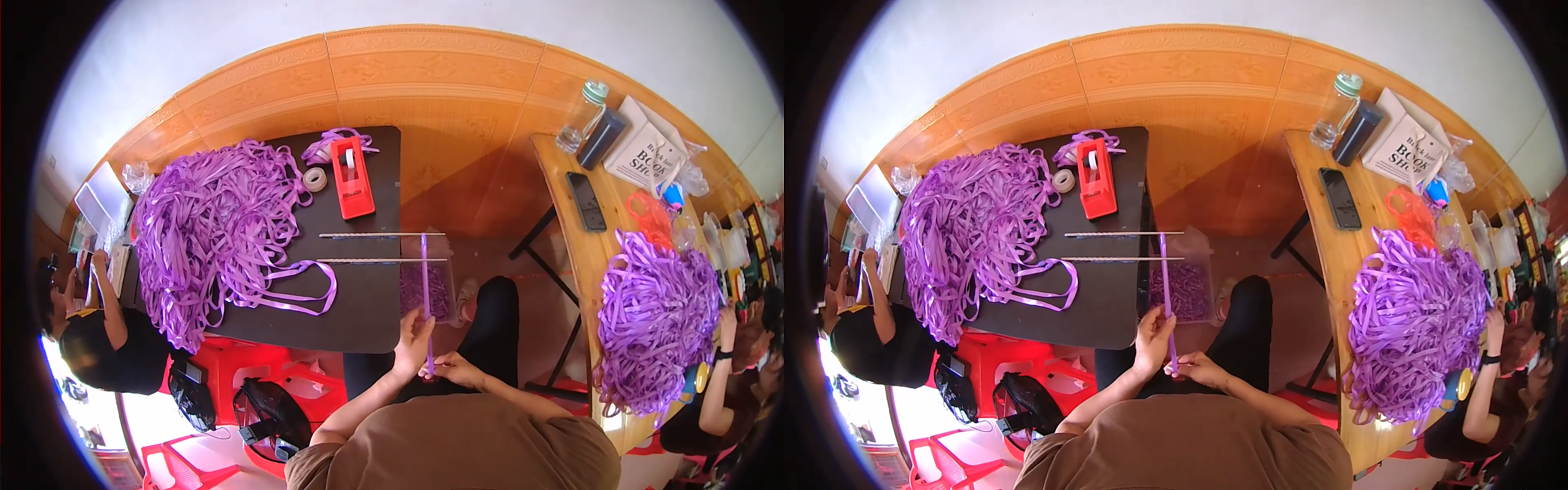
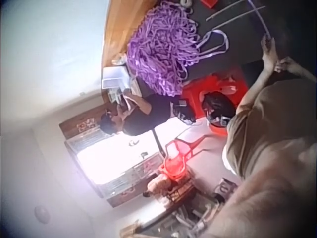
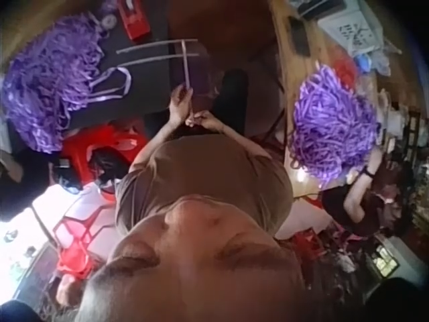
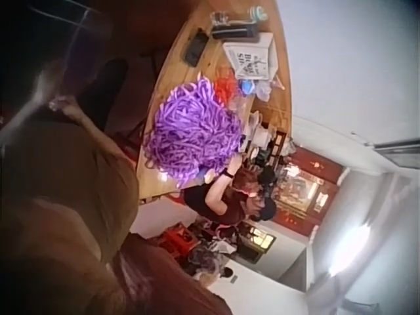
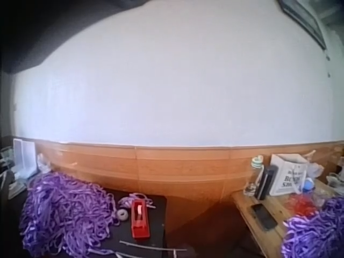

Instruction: Wrap purple ribbon strips around parallel metal rods to assemble decorations.

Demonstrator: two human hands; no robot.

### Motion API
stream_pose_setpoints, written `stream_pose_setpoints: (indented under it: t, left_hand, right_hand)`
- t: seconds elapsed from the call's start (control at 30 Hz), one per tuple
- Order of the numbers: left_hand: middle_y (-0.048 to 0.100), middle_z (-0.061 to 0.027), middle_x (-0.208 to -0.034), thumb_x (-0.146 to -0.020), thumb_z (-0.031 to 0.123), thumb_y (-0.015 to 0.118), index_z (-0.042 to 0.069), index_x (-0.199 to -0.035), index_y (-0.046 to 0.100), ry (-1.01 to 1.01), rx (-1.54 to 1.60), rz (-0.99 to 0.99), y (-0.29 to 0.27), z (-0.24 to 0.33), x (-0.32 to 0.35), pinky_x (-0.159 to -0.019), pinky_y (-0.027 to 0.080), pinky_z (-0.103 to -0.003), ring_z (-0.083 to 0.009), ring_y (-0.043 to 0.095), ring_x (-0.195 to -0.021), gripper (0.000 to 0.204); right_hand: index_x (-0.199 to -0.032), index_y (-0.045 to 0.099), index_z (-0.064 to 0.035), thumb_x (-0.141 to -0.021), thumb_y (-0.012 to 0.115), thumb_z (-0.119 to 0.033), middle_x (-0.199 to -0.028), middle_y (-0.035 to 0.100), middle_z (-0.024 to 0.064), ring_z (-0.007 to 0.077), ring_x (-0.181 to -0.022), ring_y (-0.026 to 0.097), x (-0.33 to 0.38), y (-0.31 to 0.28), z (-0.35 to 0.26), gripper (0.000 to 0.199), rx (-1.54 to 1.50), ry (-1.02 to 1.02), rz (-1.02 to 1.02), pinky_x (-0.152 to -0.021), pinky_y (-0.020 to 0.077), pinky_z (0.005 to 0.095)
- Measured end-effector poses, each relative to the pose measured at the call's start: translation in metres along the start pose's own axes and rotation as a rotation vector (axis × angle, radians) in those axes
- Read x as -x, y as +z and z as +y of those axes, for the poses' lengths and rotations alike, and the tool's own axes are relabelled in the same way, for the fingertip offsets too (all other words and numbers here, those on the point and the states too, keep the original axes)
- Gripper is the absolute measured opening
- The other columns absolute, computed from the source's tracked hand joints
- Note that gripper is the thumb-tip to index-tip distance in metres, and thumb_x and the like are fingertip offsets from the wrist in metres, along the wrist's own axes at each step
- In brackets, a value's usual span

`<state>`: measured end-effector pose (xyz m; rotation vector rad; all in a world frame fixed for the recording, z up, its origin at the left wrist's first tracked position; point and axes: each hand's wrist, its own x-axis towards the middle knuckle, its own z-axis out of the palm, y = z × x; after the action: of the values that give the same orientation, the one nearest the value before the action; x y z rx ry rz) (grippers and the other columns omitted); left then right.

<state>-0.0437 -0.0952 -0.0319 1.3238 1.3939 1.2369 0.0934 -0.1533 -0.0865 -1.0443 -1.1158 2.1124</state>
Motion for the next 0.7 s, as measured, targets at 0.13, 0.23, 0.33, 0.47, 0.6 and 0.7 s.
stream_pose_setpoints:
  t: [0.13, 0.23, 0.33, 0.47, 0.6, 0.7]
  left_hand:
    - [0.066, -0.0017, -0.082, -0.091, 0.014, 0.061, 0.004, -0.096, 0.066, -0.325, 0.390, -0.100, -0.001, 0.011, 0.000, -0.064, 0.046, -0.020, -0.0062, 0.059, -0.072, 0.013]
    - [0.066, -0.0021, -0.082, -0.090, 0.013, 0.063, 0.004, -0.096, 0.067, -0.344, 0.425, -0.120, -0.003, 0.009, -0.001, -0.065, 0.046, -0.020, -0.0073, 0.059, -0.070, 0.013]
    - [0.066, -0.0028, -0.080, -0.088, 0.012, 0.064, 0.003, -0.093, 0.068, -0.401, 0.561, -0.117, -0.006, 0.005, -0.002, -0.064, 0.047, -0.021, -0.0087, 0.060, -0.070, 0.011]
    - [0.065, -0.0044, -0.080, -0.087, 0.011, 0.065, 0.002, -0.092, 0.068, -0.399, 0.619, -0.202, -0.011, 0.009, -0.001, -0.068, 0.046, -0.022, -0.0101, 0.059, -0.071, 0.011]
    - [0.067, -0.0075, -0.082, -0.087, 0.007, 0.063, 0.001, -0.091, 0.069, -0.389, 0.779, -0.270, -0.019, 0.009, 0.000, -0.069, 0.047, -0.026, -0.0139, 0.060, -0.073, 0.009]
    - [0.067, -0.0073, -0.082, -0.088, 0.006, 0.062, 0.001, -0.091, 0.069, -0.444, 0.831, -0.300, -0.022, 0.019, 0.001, -0.070, 0.046, -0.027, -0.0141, 0.059, -0.074, 0.009]
  right_hand:
    - [-0.107, 0.066, 0.0021, -0.090, 0.060, -0.012, -0.100, 0.067, 0.0083, 0.0138, -0.089, 0.062, 0.001, -0.001, -0.001, 0.023, 0.010, 0.021, 0.018, -0.080, 0.0502, 0.0249]
    - [-0.106, 0.066, 0.0021, -0.090, 0.061, -0.014, -0.100, 0.067, 0.0074, 0.0134, -0.088, 0.061, 0.002, 0.000, -0.002, 0.023, 0.001, -0.021, 0.015, -0.080, 0.0500, 0.0241]
    - [-0.105, 0.066, 0.0021, -0.091, 0.060, -0.014, -0.096, 0.067, 0.0062, 0.0126, -0.088, 0.061, 0.004, 0.003, -0.008, 0.023, -0.026, -0.044, 0.007, -0.080, 0.0496, 0.0239]
    - [-0.108, 0.064, 0.0017, -0.092, 0.057, -0.009, -0.100, 0.067, 0.0074, 0.0144, -0.089, 0.062, 0.003, -0.017, -0.001, 0.020, 0.150, -0.130, 0.087, -0.082, 0.0488, 0.0266]
    - [-0.104, 0.064, -0.0043, -0.075, 0.069, 0.004, -0.095, 0.062, 0.0085, 0.0158, -0.076, 0.057, -0.010, -0.021, -0.074, 0.031, 0.774, -0.813, 0.852, -0.065, 0.0444, 0.0258]
    - [-0.103, 0.064, -0.0065, -0.065, 0.074, 0.003, -0.096, 0.058, 0.0100, 0.0239, -0.075, 0.057, -0.025, -0.011, -0.146, 0.041, 1.271, -1.238, 0.902, -0.064, 0.0427, 0.0325]
